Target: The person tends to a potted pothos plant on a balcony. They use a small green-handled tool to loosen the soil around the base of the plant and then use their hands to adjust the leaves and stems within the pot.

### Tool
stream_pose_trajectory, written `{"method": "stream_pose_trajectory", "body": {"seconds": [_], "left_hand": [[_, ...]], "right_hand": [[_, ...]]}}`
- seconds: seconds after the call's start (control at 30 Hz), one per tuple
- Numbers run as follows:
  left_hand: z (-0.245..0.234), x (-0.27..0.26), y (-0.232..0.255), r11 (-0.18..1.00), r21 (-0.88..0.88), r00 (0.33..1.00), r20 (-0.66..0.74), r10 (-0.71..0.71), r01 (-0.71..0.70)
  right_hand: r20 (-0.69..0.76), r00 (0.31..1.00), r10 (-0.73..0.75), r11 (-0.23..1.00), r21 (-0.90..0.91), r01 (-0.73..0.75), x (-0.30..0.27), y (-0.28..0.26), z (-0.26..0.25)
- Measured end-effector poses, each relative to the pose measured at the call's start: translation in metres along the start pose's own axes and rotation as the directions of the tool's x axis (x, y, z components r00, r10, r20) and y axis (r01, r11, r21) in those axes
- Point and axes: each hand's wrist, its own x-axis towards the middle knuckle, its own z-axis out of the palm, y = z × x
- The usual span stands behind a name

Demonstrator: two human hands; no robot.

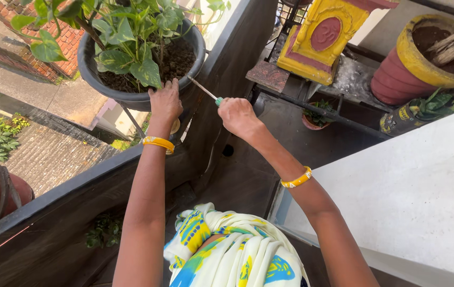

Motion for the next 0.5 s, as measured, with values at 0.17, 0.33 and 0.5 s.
{"method": "stream_pose_trajectory", "body": {"seconds": [0.17, 0.33, 0.5], "left_hand": [[0.005, 0.000, -0.002, 0.999, -0.026, 0.999, 0.027, -0.024, 0.024], [0.007, 0.002, -0.004, 0.999, -0.044, 0.999, -0.047, -0.004, 0.002], [0.006, -0.002, -0.002, 0.998, -0.040, 0.997, 0.056, -0.052, 0.054]], "right_hand": [[-0.038, 0.976, 0.215, 0.879, 0.444, -0.176, 0.014, 0.008, 0.003], [0.461, 0.857, 0.231, -0.135, 0.887, -0.441, 0.035, -0.004, 0.035], [0.551, 0.812, 0.195, -0.349, 0.812, -0.467, -0.018, 0.001, 0.034]]}}
